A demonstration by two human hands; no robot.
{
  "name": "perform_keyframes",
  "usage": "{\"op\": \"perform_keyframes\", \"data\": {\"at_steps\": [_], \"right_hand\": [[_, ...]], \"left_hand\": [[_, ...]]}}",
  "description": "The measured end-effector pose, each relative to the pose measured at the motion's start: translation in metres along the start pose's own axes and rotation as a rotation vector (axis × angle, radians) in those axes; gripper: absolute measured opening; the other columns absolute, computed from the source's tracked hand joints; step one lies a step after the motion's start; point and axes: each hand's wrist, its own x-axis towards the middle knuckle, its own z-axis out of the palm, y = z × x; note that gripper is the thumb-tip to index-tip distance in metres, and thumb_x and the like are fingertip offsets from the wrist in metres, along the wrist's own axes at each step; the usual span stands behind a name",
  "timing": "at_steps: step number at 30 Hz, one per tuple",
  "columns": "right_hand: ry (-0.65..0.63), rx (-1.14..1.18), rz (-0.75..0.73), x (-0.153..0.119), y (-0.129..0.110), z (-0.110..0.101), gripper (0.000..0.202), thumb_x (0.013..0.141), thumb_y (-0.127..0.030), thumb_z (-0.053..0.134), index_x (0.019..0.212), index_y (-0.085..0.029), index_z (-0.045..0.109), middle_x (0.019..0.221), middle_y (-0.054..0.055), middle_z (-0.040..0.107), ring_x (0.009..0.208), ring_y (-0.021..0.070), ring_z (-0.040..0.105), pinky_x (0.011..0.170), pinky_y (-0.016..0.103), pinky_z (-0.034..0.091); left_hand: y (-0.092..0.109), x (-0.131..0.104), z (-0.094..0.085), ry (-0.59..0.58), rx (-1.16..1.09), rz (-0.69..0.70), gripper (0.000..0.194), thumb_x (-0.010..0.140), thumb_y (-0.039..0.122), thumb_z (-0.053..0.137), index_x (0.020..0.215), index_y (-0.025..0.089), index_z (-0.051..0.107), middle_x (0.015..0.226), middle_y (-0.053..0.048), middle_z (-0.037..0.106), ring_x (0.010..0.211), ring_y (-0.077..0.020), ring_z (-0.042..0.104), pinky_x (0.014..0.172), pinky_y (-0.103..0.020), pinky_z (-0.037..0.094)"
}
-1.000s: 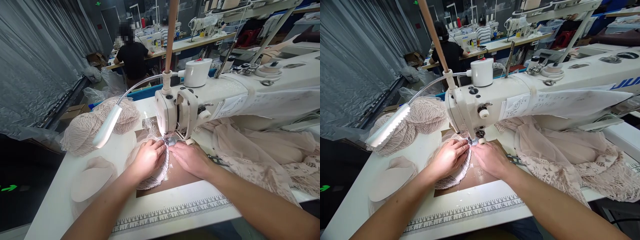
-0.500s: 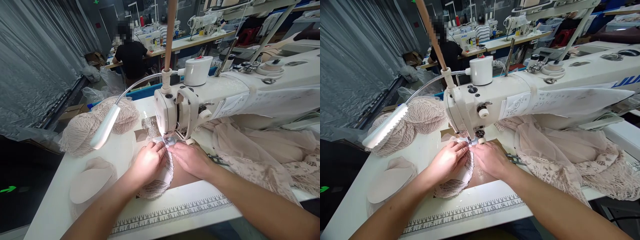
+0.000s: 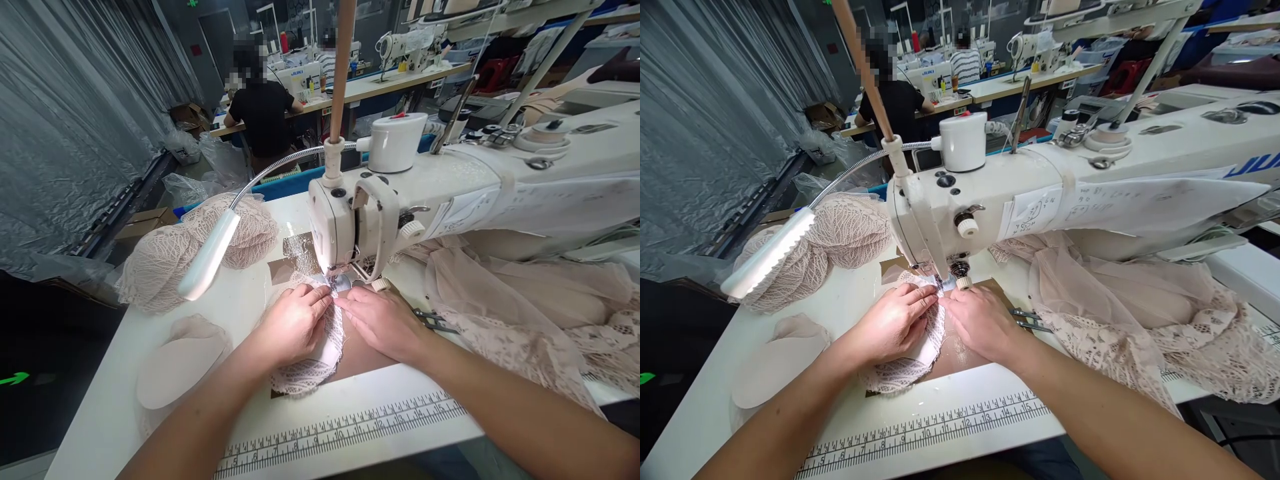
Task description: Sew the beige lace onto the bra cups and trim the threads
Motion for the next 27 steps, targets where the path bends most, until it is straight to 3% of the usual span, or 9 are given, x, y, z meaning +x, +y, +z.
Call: {"op": "perform_keyframes", "data": {"at_steps": [14,18,22,27], "right_hand": [[-0.006,-0.056,0.036,0.0029,-0.0029,0.0004,0.029,0.087,-0.012,0.041,0.101,-0.016,0.066,0.076,0.004,0.061,0.068,0.0161,0.053,0.058,0.028,0.033],[0.055,0.02,-0.021,-0.0008,-0.0019,0.0012,0.028,0.088,-0.013,0.041,0.099,-0.016,0.066,0.08,0.005,0.062,0.072,0.0159,0.053,0.064,0.028,0.036],[0.036,0.074,-0.138,-0.0052,-0.0015,0.0008,0.023,0.089,-0.016,0.044,0.09,-0.018,0.067,0.074,0.003,0.059,0.069,0.015,0.049,0.065,0.028,0.035],[0.063,0.048,-0.093,-0.004,-0.0028,0.0004,0.021,0.089,-0.02,0.046,0.087,-0.018,0.067,0.075,0.002,0.06,0.069,0.0149,0.049,0.064,0.028,0.033]], "left_hand": [[-0.0042,0.0038,0.0051,0.057,0.049,0.018,0.041,0.087,0.02,0.041,0.125,0.012,0.053,0.131,-0.011,0.054,0.101,-0.0267,0.051,0.085,-0.043,0.046],[-0.0065,0.0031,0.0047,0.083,0.038,0.031,0.037,0.089,0.022,0.041,0.123,0.013,0.056,0.126,-0.012,0.057,0.101,-0.0258,0.052,0.084,-0.042,0.046],[-0.0083,0.0023,0.0029,0.091,0.021,0.042,0.033,0.092,0.025,0.04,0.117,0.015,0.059,0.12,-0.012,0.06,0.093,-0.0227,0.055,0.081,-0.04,0.046],[-0.0063,0.0035,0.0041,0.058,0.017,0.059,0.036,0.093,0.028,0.038,0.12,0.013,0.057,0.125,-0.011,0.057,0.095,-0.0239,0.053,0.082,-0.039,0.046]]}}
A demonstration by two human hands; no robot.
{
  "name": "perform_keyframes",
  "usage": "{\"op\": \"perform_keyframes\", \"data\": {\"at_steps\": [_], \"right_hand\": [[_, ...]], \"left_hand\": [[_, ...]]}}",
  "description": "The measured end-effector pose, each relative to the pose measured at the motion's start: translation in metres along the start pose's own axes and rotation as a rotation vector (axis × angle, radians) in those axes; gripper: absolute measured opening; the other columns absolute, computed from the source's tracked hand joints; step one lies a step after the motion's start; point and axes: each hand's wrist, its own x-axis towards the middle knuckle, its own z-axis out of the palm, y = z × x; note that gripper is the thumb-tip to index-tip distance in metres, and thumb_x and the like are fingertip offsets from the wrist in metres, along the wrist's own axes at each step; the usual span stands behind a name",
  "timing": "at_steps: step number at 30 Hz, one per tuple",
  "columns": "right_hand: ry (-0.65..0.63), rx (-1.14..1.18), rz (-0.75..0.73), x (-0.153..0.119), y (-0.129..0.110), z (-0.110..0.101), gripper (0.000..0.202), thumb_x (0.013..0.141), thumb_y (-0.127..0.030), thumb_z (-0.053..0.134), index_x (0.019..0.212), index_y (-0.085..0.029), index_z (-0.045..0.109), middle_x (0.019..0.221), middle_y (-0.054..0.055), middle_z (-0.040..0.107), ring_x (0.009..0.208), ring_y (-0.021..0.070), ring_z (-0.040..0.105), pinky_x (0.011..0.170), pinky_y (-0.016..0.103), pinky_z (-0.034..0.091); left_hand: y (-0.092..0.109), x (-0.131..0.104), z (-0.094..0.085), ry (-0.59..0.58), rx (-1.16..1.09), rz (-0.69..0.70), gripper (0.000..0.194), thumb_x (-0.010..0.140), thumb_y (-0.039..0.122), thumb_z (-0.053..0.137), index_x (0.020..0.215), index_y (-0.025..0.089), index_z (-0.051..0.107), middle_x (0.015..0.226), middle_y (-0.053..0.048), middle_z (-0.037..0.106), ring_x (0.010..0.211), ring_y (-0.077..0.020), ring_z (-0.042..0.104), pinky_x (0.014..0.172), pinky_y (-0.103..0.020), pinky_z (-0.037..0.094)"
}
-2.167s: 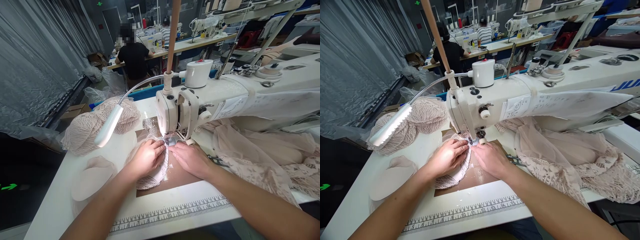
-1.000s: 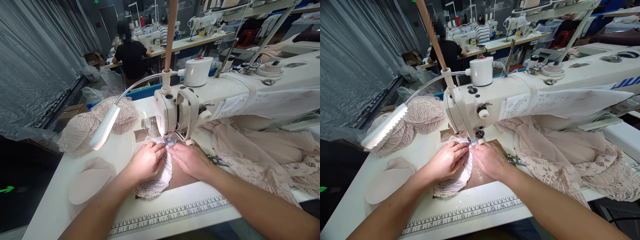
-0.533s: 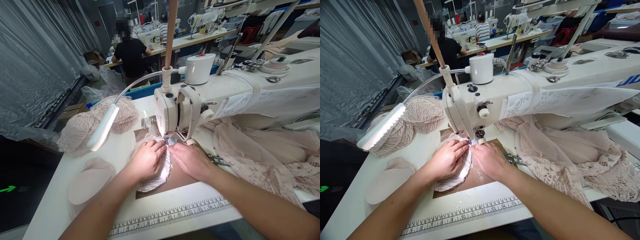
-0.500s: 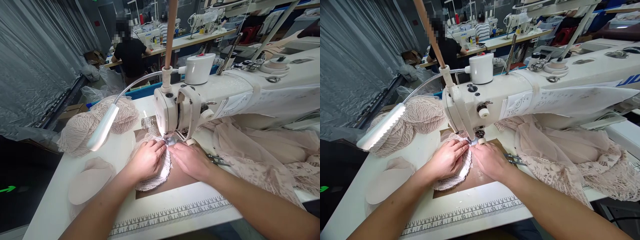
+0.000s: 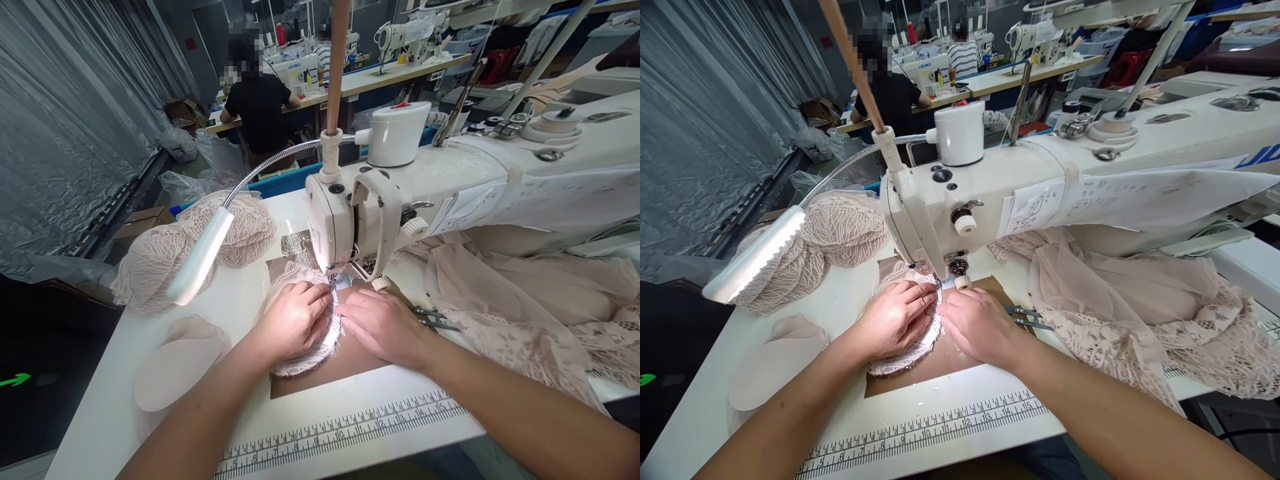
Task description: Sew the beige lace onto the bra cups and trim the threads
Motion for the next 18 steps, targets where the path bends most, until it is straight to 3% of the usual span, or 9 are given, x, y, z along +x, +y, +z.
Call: {"op": "perform_keyframes", "data": {"at_steps": [10,18], "right_hand": [[-0.032,-0.151,0.073,0.002,0.0,0.005,0.022,0.088,-0.015,0.045,0.09,-0.017,0.066,0.076,0.004,0.06,0.07,0.0165,0.051,0.063,0.029,0.032],[-0.031,-0.213,0.126,0.006,-0.002,0.008,0.023,0.087,-0.013,0.045,0.097,-0.016,0.066,0.076,0.004,0.063,0.068,0.0179,0.054,0.062,0.031,0.033]], "left_hand": [[0.01,0.003,0.005,0.027,0.039,-0.056,0.037,0.094,0.027,0.037,0.122,0.013,0.056,0.125,-0.012,0.058,0.094,-0.0246,0.054,0.08,-0.041,0.048],[0.005,0.003,0.013,0.064,0.07,-0.042,0.036,0.094,0.024,0.037,0.12,0.012,0.058,0.125,-0.012,0.058,0.098,-0.0249,0.053,0.082,-0.042,0.048]]}}
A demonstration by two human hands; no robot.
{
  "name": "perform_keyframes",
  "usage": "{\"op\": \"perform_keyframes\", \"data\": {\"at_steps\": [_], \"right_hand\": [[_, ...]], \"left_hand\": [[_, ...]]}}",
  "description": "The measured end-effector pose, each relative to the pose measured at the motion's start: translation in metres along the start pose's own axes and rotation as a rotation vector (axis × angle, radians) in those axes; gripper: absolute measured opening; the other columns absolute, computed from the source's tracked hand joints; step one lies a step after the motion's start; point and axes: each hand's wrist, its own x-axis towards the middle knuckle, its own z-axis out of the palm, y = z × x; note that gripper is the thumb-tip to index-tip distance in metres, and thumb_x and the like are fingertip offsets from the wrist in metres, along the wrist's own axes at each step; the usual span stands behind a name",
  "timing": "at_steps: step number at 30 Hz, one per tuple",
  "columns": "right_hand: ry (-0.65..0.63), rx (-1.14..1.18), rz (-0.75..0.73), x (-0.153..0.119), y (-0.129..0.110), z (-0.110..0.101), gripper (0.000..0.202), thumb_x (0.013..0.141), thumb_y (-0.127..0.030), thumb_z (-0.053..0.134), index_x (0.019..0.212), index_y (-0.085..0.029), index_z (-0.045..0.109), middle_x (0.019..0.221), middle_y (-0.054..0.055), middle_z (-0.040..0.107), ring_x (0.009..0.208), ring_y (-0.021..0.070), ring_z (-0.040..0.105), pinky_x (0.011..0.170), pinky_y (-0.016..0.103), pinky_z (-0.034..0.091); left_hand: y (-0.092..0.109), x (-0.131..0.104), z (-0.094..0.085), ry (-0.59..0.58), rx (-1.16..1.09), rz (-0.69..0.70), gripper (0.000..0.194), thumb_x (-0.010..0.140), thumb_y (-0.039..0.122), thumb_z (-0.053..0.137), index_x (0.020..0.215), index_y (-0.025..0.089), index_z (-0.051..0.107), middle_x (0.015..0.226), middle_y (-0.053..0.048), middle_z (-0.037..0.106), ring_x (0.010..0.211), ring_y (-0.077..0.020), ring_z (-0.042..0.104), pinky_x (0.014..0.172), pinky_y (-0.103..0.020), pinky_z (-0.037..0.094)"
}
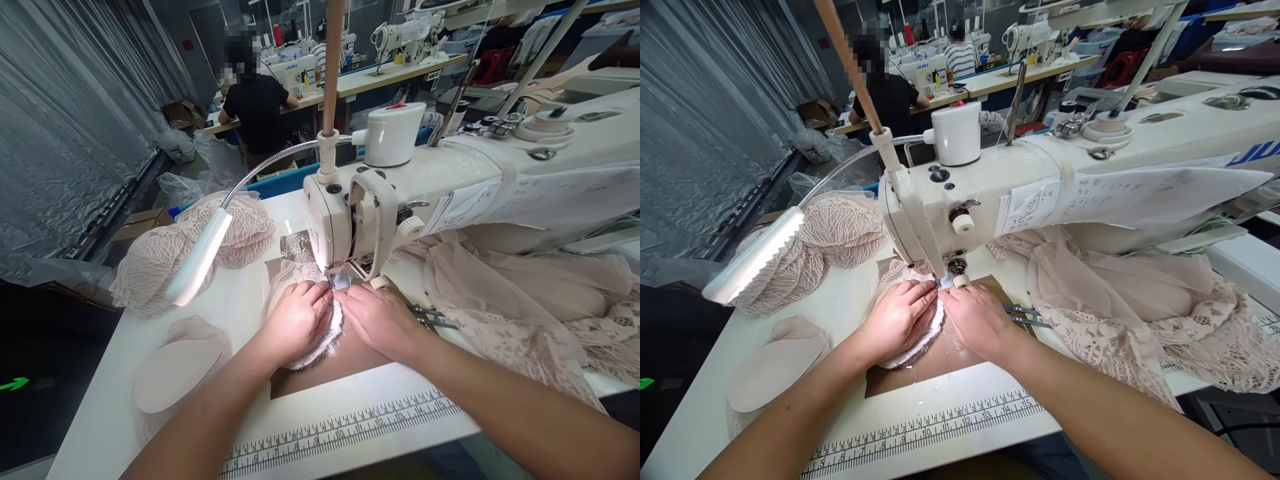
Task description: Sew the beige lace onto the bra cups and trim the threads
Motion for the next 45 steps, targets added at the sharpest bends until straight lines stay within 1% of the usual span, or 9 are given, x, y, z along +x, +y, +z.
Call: {"op": "perform_keyframes", "data": {"at_steps": [5,13,18,29,34,37,40,42,45], "right_hand": [[0.028,0.029,-0.024,-0.001,0.003,-0.001,0.024,0.089,-0.014,0.043,0.094,-0.016,0.066,0.073,0.004,0.061,0.066,0.0168,0.052,0.06,0.03,0.032],[0.093,0.09,-0.075,-0.003,0.005,-0.003,0.026,0.09,-0.015,0.043,0.085,-0.017,0.068,0.069,0.003,0.059,0.065,0.0145,0.05,0.06,0.027,0.032],[0.076,0.09,-0.045,-0.001,0.006,-0.001,0.026,0.09,-0.014,0.043,0.089,-0.017,0.068,0.069,0.002,0.059,0.065,0.0147,0.051,0.058,0.028,0.031],[0.018,0.104,-0.021,0.002,0.007,0.001,0.027,0.086,-0.012,0.046,0.1,-0.018,0.068,0.076,0.004,0.064,0.07,0.0155,0.058,0.058,0.026,0.036],[0.051,0.079,-0.027,0.002,0.009,0.003,0.029,0.086,-0.012,0.044,0.1,-0.017,0.068,0.077,0.005,0.065,0.069,0.0161,0.059,0.059,0.027,0.038],[0.075,0.115,0.02,0.001,0.01,0.002,0.028,0.087,-0.013,0.044,0.102,-0.017,0.068,0.079,0.005,0.066,0.067,0.0156,0.059,0.062,0.027,0.041],[0.064,0.143,0.038,0.001,0.009,0.0,0.028,0.087,-0.014,0.045,0.104,-0.017,0.067,0.083,0.005,0.067,0.069,0.0157,0.06,0.064,0.027,0.041],[0.038,0.138,0.009,0.001,0.008,-0.002,0.029,0.086,-0.013,0.045,0.104,-0.018,0.067,0.082,0.004,0.066,0.069,0.0155,0.059,0.062,0.027,0.04],[-0.006,0.092,-0.03,0.001,0.008,-0.003,0.03,0.084,-0.011,0.046,0.104,-0.019,0.067,0.079,0.003,0.063,0.069,0.0156,0.057,0.059,0.027,0.037]], "left_hand": [[-0.005,-0.001,0.001,0.024,-0.026,0.018,0.034,0.094,0.022,0.038,0.121,0.014,0.057,0.125,-0.011,0.059,0.102,-0.0245,0.054,0.085,-0.041,0.047],[-0.01,-0.002,0.003,0.036,-0.072,0.039,0.033,0.093,0.021,0.039,0.119,0.014,0.058,0.124,-0.01,0.06,0.104,-0.0233,0.054,0.086,-0.04,0.048],[-0.013,0.0,0.004,0.052,-0.084,0.048,0.033,0.091,0.019,0.042,0.118,0.011,0.059,0.123,-0.012,0.061,0.107,-0.0255,0.054,0.088,-0.043,0.048],[-0.021,0.001,0.006,0.08,-0.079,0.029,0.033,0.092,0.025,0.043,0.119,0.014,0.059,0.123,-0.011,0.061,0.111,-0.0264,0.053,0.091,-0.044,0.047],[-0.02,-0.002,0.001,0.042,-0.055,0.002,0.036,0.092,0.03,0.042,0.121,0.014,0.058,0.127,-0.014,0.057,0.112,-0.0286,0.05,0.091,-0.046,0.044],[-0.017,-0.004,-0.006,0.009,-0.07,0.035,0.038,0.091,0.036,0.044,0.121,0.017,0.058,0.128,-0.014,0.053,0.109,-0.0285,0.051,0.091,-0.046,0.042],[-0.015,-0.004,-0.011,-0.02,-0.101,0.08,0.039,0.09,0.04,0.045,0.119,0.018,0.059,0.125,-0.013,0.055,0.104,-0.0263,0.052,0.09,-0.044,0.042],[-0.015,-0.004,-0.012,-0.036,-0.106,0.108,0.039,0.09,0.04,0.044,0.118,0.017,0.06,0.122,-0.012,0.057,0.102,-0.0253,0.052,0.089,-0.042,0.042],[-0.018,-0.004,-0.012,-0.045,-0.094,0.15,0.034,0.093,0.033,0.042,0.116,0.017,0.06,0.121,-0.011,0.059,0.102,-0.0233,0.053,0.087,-0.039,0.042]]}}
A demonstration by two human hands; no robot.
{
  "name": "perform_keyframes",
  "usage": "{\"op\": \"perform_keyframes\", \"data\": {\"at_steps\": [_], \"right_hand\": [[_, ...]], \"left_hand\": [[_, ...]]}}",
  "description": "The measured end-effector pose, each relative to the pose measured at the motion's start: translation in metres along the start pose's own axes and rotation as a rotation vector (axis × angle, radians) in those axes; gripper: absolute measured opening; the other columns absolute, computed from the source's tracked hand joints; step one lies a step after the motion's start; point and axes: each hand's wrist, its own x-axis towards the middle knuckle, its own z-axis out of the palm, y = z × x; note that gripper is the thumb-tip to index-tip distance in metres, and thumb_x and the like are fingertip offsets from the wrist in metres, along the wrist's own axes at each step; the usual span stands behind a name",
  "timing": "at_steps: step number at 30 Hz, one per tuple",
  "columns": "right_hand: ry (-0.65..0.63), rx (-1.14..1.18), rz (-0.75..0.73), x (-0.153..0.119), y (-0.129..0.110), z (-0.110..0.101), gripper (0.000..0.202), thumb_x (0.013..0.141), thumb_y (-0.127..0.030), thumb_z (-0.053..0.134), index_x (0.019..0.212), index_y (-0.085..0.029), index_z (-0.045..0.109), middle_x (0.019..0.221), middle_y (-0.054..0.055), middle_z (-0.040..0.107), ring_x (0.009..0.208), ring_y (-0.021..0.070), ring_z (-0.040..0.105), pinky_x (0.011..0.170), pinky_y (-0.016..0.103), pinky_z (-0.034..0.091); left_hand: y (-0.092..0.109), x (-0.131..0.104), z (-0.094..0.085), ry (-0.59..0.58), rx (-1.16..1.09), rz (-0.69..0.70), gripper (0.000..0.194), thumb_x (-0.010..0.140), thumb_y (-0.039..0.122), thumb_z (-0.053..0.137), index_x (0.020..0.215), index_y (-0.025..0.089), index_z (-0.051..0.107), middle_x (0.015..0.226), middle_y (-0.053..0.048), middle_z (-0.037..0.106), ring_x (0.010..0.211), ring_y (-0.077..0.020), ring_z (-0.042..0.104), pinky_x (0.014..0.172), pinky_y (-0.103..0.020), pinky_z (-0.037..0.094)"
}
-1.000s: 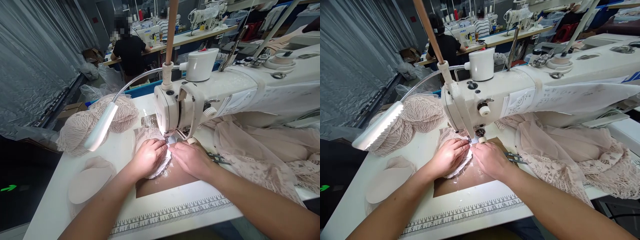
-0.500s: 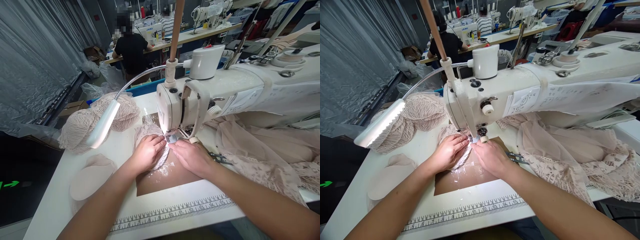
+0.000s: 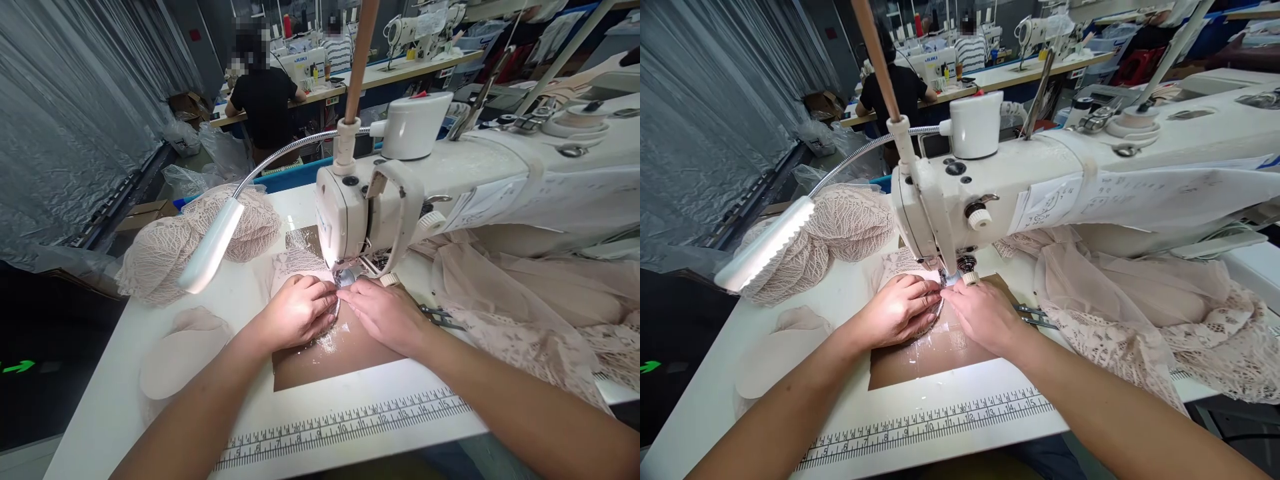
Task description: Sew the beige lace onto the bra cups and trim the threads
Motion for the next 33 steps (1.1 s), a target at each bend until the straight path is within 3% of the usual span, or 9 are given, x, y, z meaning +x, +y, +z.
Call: {"op": "perform_keyframes", "data": {"at_steps": [4,16,25,33], "right_hand": [[0.003,-0.052,-0.009,-0.0014,-0.0012,0.0009,0.03,0.083,-0.009,0.046,0.101,-0.019,0.067,0.075,0.002,0.06,0.066,0.0151,0.053,0.058,0.028,0.033],[0.056,-0.053,-0.02,-0.0022,-0.0011,0.004,0.027,0.085,-0.011,0.045,0.101,-0.016,0.067,0.076,0.003,0.059,0.064,0.0146,0.047,0.058,0.029,0.029],[-0.038,0.004,-0.119,-0.0045,-0.0014,-0.0033,0.027,0.088,-0.013,0.043,0.098,-0.018,0.067,0.08,0.004,0.057,0.072,0.0158,0.048,0.063,0.028,0.032],[-0.026,-0.054,-0.035,-0.0045,-0.0028,-0.0003,0.026,0.086,-0.012,0.045,0.097,-0.02,0.067,0.077,0.002,0.059,0.07,0.0158,0.049,0.062,0.029,0.03]], "left_hand": [[-0.0043,-0.0015,0.0017,-0.001,0.021,0.019,0.032,0.094,0.026,0.041,0.119,0.018,0.059,0.125,-0.009,0.059,0.098,-0.0215,0.053,0.084,-0.037,0.044],[0.0011,0.0017,0.0047,-0.009,0.038,-0.036,0.039,0.094,0.03,0.039,0.124,0.013,0.056,0.128,-0.01,0.058,0.102,-0.0251,0.051,0.085,-0.042,0.045],[-0.0075,-0.0011,0.0,-0.018,0.029,0.036,0.037,0.094,0.032,0.039,0.122,0.016,0.058,0.128,-0.01,0.058,0.104,-0.0242,0.052,0.085,-0.039,0.044],[0.0013,0.0027,0.0002,-0.016,0.042,-0.053,0.04,0.093,0.035,0.039,0.124,0.015,0.056,0.126,-0.011,0.059,0.1,-0.0252,0.053,0.083,-0.04,0.043]]}}
